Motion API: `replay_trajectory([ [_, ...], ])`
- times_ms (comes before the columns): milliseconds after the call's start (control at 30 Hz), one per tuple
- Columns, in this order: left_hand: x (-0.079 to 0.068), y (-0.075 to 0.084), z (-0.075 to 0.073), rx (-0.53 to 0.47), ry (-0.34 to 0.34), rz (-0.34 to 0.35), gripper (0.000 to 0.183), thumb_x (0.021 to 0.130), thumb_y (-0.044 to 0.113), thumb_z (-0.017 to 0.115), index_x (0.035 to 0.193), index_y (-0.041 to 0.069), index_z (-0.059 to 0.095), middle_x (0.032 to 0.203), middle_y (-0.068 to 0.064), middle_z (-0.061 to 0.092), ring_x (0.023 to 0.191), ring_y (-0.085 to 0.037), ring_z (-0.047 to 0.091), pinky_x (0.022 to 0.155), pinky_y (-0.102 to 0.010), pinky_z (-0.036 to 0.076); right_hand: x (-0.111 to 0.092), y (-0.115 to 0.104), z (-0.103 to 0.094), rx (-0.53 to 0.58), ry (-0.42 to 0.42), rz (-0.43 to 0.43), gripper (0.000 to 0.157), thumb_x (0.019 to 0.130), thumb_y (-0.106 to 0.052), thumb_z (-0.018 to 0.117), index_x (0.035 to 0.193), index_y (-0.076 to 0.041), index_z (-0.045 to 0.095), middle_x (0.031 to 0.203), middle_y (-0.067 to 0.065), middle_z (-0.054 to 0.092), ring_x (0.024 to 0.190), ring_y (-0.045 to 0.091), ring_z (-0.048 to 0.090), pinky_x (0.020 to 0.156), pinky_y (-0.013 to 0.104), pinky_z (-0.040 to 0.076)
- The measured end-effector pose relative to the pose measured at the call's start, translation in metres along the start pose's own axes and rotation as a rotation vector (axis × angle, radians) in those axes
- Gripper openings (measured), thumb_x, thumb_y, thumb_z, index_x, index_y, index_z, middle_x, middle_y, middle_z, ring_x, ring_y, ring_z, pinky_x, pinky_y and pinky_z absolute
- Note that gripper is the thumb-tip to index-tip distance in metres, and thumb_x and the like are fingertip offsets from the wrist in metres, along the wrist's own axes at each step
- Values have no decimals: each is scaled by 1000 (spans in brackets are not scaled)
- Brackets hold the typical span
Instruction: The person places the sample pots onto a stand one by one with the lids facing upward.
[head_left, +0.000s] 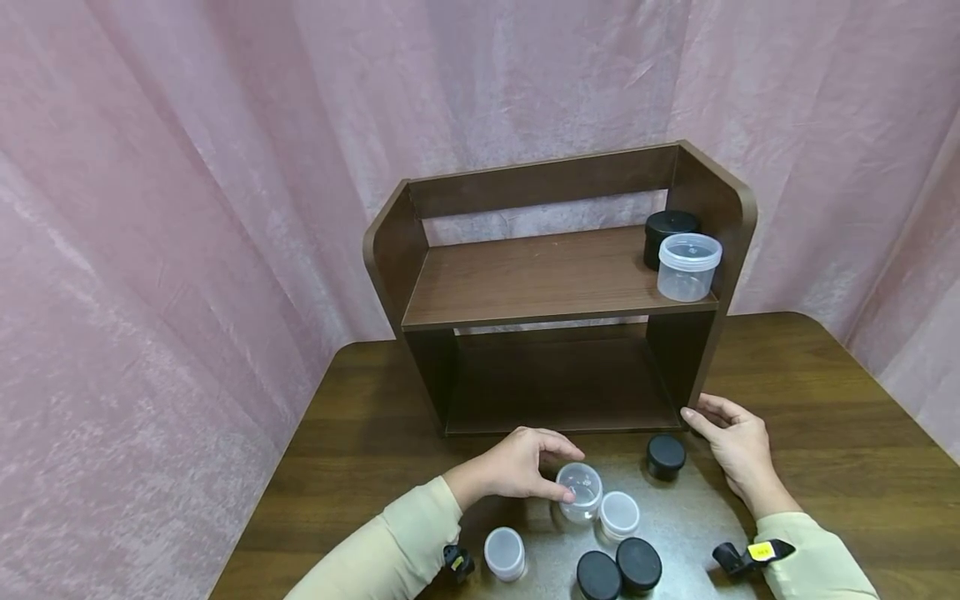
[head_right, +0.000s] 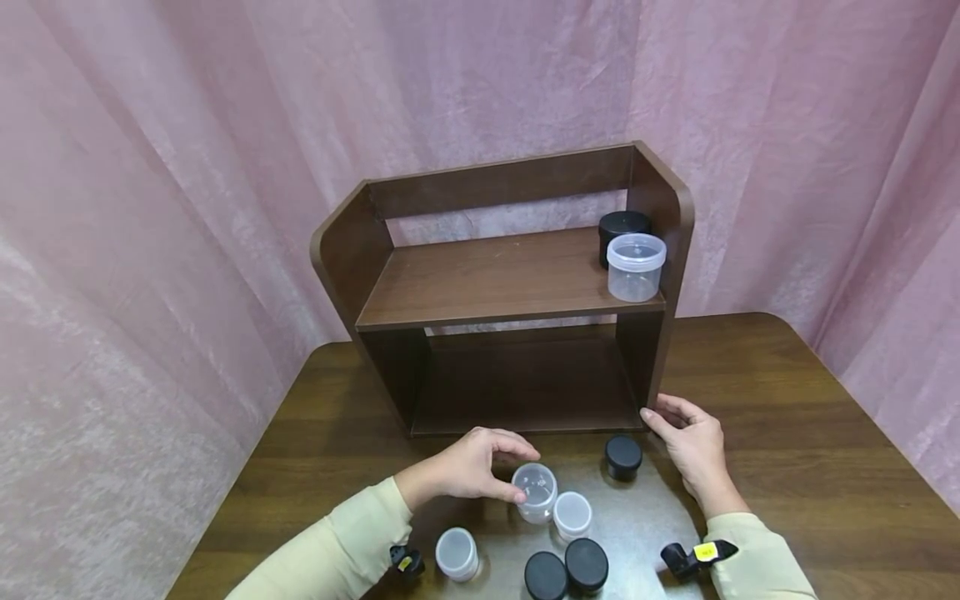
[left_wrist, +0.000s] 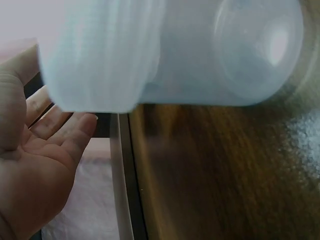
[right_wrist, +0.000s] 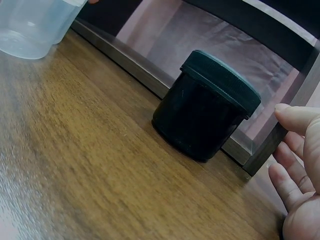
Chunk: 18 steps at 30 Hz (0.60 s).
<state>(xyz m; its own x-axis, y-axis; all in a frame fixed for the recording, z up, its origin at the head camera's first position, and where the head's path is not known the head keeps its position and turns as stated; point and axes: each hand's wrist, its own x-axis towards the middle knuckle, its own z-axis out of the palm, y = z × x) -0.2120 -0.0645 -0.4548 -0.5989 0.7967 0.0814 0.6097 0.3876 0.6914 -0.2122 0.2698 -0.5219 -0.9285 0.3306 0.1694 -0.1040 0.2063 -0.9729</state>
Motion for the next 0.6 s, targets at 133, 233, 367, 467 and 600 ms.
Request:
replay_trajectory([
  [133, 1, -2, 2, -43, -14, 12, 49, 73, 20, 86, 117, 9, 67, 116, 7, 63, 104, 2, 58, 88, -16, 47, 0, 0, 0, 1, 1, -10, 36, 83, -18, 77, 111, 2, 66, 87, -24, 64, 84, -7, 59, 68, 10, 48],
  [233, 1, -3, 3, -47, -20, 20, 49, 72, 18, 86, 118, 10, 67, 116, 6, 63, 103, 2, 58, 88, -15, 48, 0, 0, 0, -5, 2, -14, 37, 84, -18, 77, 112, 3, 65, 87, -24, 64, 85, -8, 59, 69, 9, 48],
  [367, 1, -4, 4, -21, -22, 28, 48, 73, 17, 85, 117, 10, 67, 117, 6, 63, 104, 3, 57, 88, -14, 47, 0, 1, 0, -12, 6, -15, 39, 84, -19, 77, 113, 4, 64, 87, -25, 63, 85, -8, 59, 69, 9, 48],
  [467, 1, -4, 5, -18, -24, 31, 48, 73, 16, 85, 117, 10, 67, 117, 5, 63, 104, 3, 57, 88, -14, 46, 0, 2, 0, -12, 8, -19, 38, 84, -18, 76, 113, 4, 65, 87, -25, 63, 85, -8, 59, 69, 9, 48],
  [600, 0, -4, 5, -24, -34, 32, 49, 73, 16, 85, 118, 10, 67, 118, 5, 63, 106, 3, 56, 89, -15, 46, 1, 3, 1, -2, 7, -23, 36, 84, -17, 76, 112, 2, 65, 87, -24, 64, 85, -7, 59, 69, 9, 48],
])
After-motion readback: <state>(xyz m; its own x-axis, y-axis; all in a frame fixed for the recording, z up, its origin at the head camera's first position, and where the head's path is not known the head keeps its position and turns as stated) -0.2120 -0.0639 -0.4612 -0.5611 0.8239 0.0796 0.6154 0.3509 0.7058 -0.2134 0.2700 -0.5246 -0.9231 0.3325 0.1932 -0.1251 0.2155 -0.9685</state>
